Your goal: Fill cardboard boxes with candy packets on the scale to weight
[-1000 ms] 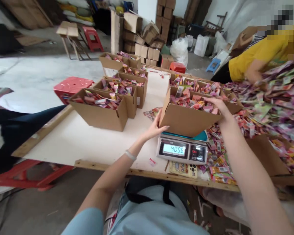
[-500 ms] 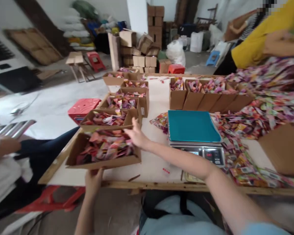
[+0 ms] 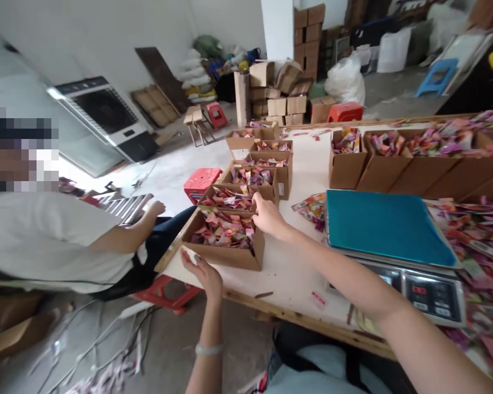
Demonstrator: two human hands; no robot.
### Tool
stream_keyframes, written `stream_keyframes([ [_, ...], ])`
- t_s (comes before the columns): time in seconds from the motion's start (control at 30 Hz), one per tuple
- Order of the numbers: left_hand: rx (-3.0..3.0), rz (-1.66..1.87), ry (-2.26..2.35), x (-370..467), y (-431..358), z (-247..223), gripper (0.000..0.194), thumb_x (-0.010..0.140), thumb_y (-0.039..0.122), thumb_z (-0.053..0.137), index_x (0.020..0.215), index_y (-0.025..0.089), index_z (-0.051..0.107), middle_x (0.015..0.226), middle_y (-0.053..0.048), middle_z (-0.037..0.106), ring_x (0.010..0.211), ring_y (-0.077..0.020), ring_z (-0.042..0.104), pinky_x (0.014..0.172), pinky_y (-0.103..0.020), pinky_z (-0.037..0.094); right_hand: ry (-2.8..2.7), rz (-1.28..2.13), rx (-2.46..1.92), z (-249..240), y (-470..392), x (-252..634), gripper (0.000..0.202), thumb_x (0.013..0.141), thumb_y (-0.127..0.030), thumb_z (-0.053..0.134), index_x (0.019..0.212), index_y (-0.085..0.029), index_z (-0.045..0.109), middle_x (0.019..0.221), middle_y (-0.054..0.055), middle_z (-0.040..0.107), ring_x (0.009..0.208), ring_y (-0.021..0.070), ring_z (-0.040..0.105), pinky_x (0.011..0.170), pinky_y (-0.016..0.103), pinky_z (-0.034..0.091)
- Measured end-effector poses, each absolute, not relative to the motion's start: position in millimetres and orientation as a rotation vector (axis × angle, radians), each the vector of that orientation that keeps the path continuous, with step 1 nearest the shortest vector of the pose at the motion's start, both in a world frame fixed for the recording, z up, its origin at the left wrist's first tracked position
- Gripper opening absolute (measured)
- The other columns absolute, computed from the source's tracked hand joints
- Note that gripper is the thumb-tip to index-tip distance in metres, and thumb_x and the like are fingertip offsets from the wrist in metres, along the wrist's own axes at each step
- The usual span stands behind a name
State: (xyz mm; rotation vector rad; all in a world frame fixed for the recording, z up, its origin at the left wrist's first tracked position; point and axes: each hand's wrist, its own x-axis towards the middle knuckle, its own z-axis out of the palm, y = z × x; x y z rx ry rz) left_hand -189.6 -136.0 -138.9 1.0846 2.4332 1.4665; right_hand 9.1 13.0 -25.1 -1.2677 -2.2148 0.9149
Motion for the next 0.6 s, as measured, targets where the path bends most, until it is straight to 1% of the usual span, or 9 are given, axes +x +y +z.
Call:
stream_keyframes([
  [0.07, 1.079, 1.491, 2.423, -164, -147, -138, 0.091, 0.1, 0.077, 0.012, 0.171, 0.025, -0.012, 0.187, -0.013, -0.001, 0.174, -0.0359, 0.009, 0.142, -0.051, 0.024, -2.26, 0.897, -1.221, -19, 14, 11, 0.038, 0.09, -0.005, 0.058, 0.127, -0.016, 0.058, 0.101, 0.01, 0.074, 0.095, 0.0268, 0.071, 0.091, 0.039, 0.054],
  [0.13, 1.138, 1.487, 2.403, -145, -155, -140, 0.092, 0.1, 0.076, 0.02, 0.17, 0.028, -0.017, 0.187, -0.008, -0.011, 0.175, -0.0325, 0.002, 0.143, -0.047, 0.024, -2.292, 0.874, -1.174, -12, 14, 16, 0.031, 0.092, -0.007, 0.061, 0.12, -0.018, 0.061, 0.105, 0.011, 0.073, 0.099, 0.0263, 0.07, 0.093, 0.039, 0.055],
  [0.2, 1.221, 1.491, 2.428, -135, -159, -143, 0.097, 0.099, 0.075, 0.024, 0.168, 0.025, -0.023, 0.185, -0.008, -0.021, 0.174, -0.0296, -0.01, 0.144, -0.043, 0.018, -2.337, 0.821, -1.073, -7, 16, 17, 0.025, 0.094, -0.012, 0.066, 0.118, -0.02, 0.065, 0.122, 0.013, 0.071, 0.118, 0.0285, 0.067, 0.1, 0.041, 0.056],
  [0.27, 1.304, 1.509, 2.474, -132, -160, -147, 0.099, 0.099, 0.073, 0.025, 0.167, 0.022, -0.025, 0.184, -0.011, -0.025, 0.172, -0.029, -0.016, 0.144, -0.043, 0.016, -2.426, 0.732, -0.897, -5, 18, 11, 0.019, 0.095, -0.025, 0.075, 0.113, -0.021, 0.07, 0.145, 0.014, 0.061, 0.145, 0.0344, 0.052, 0.115, 0.05, 0.052],
  [0.33, 1.4, 1.511, 2.494, -131, -160, -153, 0.094, 0.101, 0.068, 0.026, 0.167, 0.027, -0.027, 0.183, -0.01, -0.027, 0.171, -0.029, -0.018, 0.144, -0.049, 0.014, -2.558, 0.647, -0.732, -5, 20, -4, 0.025, 0.087, -0.038, 0.087, 0.099, -0.019, 0.075, 0.161, 0.013, 0.051, 0.162, 0.0421, 0.031, 0.131, 0.064, 0.035],
  [0.43, 1.535, 1.465, 2.493, -127, -158, -161, 0.094, 0.104, 0.063, 0.038, 0.167, 0.039, -0.028, 0.182, -0.004, -0.032, 0.171, -0.0285, -0.023, 0.142, -0.062, 0.012, -2.698, 0.616, -0.626, -4, 19, -23, 0.018, 0.081, -0.027, 0.091, 0.083, -0.018, 0.076, 0.171, 0.006, 0.043, 0.167, 0.047, 0.019, 0.134, 0.077, 0.008],
  [0.5, 1.599, 1.399, 2.497, -126, -153, -163, 0.117, 0.097, 0.068, 0.056, 0.167, 0.033, -0.03, 0.179, -0.011, -0.039, 0.17, -0.0333, -0.028, 0.141, -0.067, 0.01, -2.65, 0.646, -0.584, 0, 17, -16, 0.01, 0.088, -0.022, 0.083, 0.082, -0.018, 0.075, 0.171, 0.003, 0.045, 0.167, 0.0445, 0.022, 0.134, 0.078, 0.006],
  [0.57, 1.621, 1.334, 2.498, -130, -146, -161, 0.147, 0.083, 0.076, 0.072, 0.164, 0.015, -0.035, 0.172, -0.028, -0.042, 0.166, -0.0417, -0.034, 0.14, -0.069, 0.003, -2.483, 0.66, -0.561, 3, 17, 19, 0.015, 0.097, -0.027, 0.072, 0.085, -0.018, 0.073, 0.167, 0.006, 0.051, 0.166, 0.0391, 0.028, 0.136, 0.073, 0.013],
  [0.6, 1.627, 1.292, 2.469, -135, -141, -158, 0.155, 0.079, 0.078, 0.075, 0.161, 0.008, -0.037, 0.169, -0.035, -0.042, 0.163, -0.0448, -0.038, 0.139, -0.071, -0.003, -2.37, 0.639, -0.573, 4, 17, 46, 0.019, 0.101, -0.03, 0.067, 0.087, -0.018, 0.072, 0.163, 0.008, 0.055, 0.165, 0.0359, 0.033, 0.136, 0.069, 0.018],
])
